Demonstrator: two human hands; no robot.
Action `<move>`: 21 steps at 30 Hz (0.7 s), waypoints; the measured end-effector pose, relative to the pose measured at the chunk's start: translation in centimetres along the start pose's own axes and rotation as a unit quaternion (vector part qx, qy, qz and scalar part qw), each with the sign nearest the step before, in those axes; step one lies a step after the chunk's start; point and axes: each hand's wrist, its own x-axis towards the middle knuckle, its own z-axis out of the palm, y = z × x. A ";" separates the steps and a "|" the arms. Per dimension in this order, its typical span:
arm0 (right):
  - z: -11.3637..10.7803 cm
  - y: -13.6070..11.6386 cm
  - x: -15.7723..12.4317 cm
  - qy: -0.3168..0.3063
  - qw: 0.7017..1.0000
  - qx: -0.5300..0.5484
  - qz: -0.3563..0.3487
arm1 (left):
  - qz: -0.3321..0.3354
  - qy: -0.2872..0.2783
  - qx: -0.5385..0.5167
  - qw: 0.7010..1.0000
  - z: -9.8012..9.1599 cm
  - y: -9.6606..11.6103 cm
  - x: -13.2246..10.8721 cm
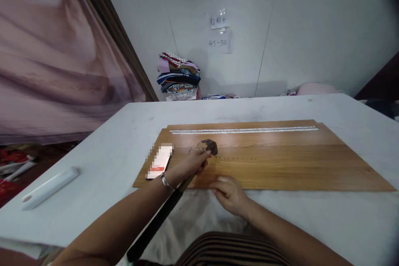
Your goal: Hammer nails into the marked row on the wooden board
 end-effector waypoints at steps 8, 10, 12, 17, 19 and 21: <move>-0.1 -0.2 0.1 -0.005 1.000 0.000 0.005 | -0.050 -0.003 0.008 0.999 0.4 -0.9 0.6; -0.1 -0.2 0.1 -0.011 1.000 -0.001 0.010 | -0.046 -0.004 0.004 0.999 0.5 -1.0 0.6; -0.2 -0.2 0.1 -0.015 1.000 -0.001 0.013 | -0.041 -0.004 0.006 0.999 0.5 -0.9 0.6; -0.2 -0.2 0.0 -0.016 1.000 0.008 0.010 | -0.027 0.003 0.030 0.999 0.3 -0.2 0.3; -0.2 -0.2 0.0 -0.012 1.000 0.008 0.010 | -0.014 0.002 0.036 0.999 0.1 0.1 0.2; -0.2 -0.2 0.0 -0.013 1.000 0.008 0.013 | -0.005 -0.004 0.040 0.999 0.1 0.2 0.2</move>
